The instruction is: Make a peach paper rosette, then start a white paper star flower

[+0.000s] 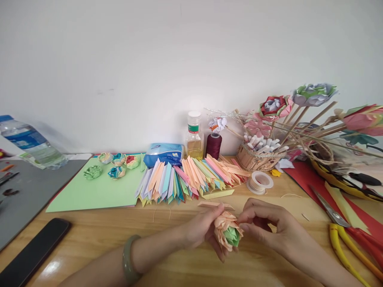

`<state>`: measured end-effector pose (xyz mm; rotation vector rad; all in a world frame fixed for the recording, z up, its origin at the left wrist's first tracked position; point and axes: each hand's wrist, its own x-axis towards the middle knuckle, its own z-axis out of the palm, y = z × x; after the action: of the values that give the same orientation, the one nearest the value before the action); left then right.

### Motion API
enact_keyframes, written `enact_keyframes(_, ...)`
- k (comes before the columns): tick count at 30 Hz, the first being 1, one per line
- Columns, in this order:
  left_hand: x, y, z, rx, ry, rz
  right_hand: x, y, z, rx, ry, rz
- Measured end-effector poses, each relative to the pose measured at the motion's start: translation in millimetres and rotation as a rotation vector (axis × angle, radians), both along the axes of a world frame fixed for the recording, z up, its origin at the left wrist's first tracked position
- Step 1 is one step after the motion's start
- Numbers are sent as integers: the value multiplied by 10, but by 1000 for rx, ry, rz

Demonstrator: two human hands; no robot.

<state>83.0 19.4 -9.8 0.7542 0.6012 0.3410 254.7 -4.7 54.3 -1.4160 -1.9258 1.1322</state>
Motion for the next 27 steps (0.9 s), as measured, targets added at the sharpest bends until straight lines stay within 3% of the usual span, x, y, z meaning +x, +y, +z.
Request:
enact_keyframes(13,18,19,-1,-48,97,-98,-52,10,-93,-41,24,-6)
enact_keyframes(27,29,10,13,-46,46,-151,-85,-4,-98,110,-41,-14)
